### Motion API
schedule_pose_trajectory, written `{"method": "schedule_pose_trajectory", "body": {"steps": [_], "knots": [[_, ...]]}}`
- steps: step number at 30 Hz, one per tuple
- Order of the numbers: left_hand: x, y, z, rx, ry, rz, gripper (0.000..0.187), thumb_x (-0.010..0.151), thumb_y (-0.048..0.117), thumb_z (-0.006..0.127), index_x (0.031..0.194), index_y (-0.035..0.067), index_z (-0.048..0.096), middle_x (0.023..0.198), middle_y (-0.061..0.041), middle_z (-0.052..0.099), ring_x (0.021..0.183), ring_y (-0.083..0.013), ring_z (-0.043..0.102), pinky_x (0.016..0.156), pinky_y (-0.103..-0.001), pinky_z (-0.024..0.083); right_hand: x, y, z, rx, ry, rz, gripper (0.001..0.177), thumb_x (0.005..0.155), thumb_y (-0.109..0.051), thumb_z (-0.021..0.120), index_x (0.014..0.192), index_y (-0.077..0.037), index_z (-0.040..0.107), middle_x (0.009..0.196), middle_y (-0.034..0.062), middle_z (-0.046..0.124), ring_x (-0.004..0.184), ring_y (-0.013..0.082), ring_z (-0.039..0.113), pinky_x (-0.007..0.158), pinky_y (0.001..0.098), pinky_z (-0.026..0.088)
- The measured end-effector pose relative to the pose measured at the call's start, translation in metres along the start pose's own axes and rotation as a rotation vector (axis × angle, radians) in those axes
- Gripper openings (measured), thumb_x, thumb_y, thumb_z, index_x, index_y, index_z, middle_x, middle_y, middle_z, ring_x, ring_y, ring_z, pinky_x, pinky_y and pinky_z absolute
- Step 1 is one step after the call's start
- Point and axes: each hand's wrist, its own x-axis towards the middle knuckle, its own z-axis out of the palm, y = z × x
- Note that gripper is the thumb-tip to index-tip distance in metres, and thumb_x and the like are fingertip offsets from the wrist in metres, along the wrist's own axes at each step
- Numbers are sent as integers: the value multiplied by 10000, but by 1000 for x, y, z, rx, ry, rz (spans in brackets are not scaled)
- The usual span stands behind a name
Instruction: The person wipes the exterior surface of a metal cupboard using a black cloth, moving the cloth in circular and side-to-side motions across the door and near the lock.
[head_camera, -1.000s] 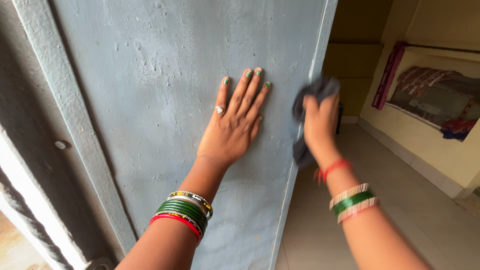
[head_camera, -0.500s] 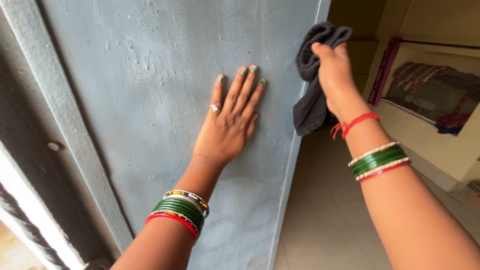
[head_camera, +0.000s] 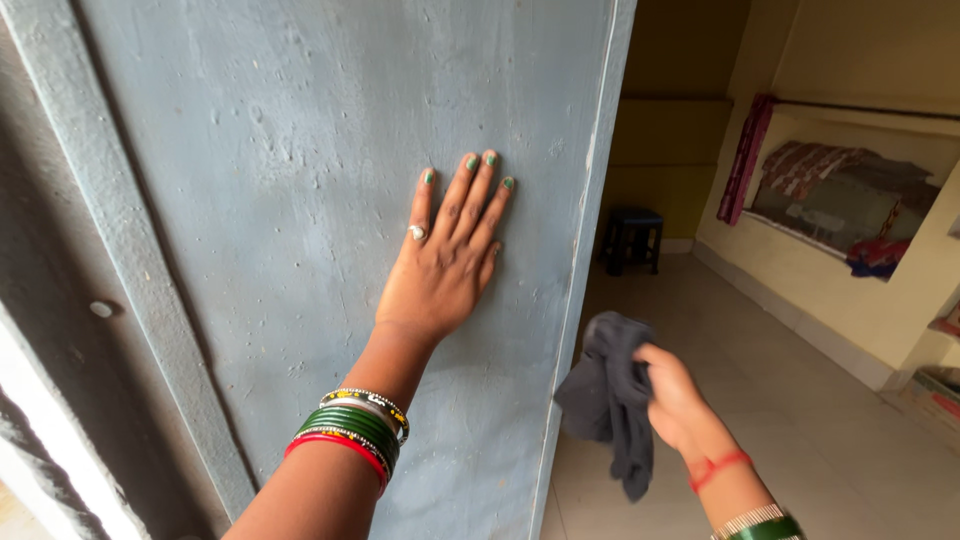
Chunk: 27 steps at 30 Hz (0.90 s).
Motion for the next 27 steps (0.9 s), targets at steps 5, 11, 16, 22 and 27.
{"method": "schedule_pose_trajectory", "body": {"steps": [5,11,16,22,27], "knots": [[-1,0,1,-85,12,-2,667,1051,386,405,1641,103,277,1710,-105,198,1574,-253,168,1268,-508,115,-39,4,-13,569,-120,39,347,965,-130,437,1193,5,661,1215,120,707,1150,243,649,1076,388,480],[-6,-6,-5,-340,28,14,615,1001,318,496,1567,91,419,1691,-123,234,1570,-271,170,1272,-519,103,-92,5,16,785,-42,-37,336,1002,-169,440,1202,-23,667,1244,93,710,1173,230,654,1098,381,479],[-9,1,-24,-619,31,-43,436,1029,295,502,1404,110,626,1674,-125,290,1576,-281,177,1284,-530,91,-143,-7,48,776,-80,-2,322,1012,-191,472,1229,-26,643,1276,81,687,1205,236,634,1125,401,448],[-22,32,-69,-961,-223,-405,381,999,385,535,1236,156,726,1436,-107,580,1478,-328,343,1231,-532,141,-187,-23,85,631,-224,-121,482,927,-144,457,1389,-13,510,1420,81,586,1333,241,523,1152,447,368],[-65,60,-95,-1610,-166,-579,531,936,363,714,1329,8,665,1357,-170,677,1290,-274,615,1058,-371,463,-198,-25,101,583,-295,-114,532,968,-257,503,1431,5,478,1462,90,565,1374,212,490,1191,388,295]]}}
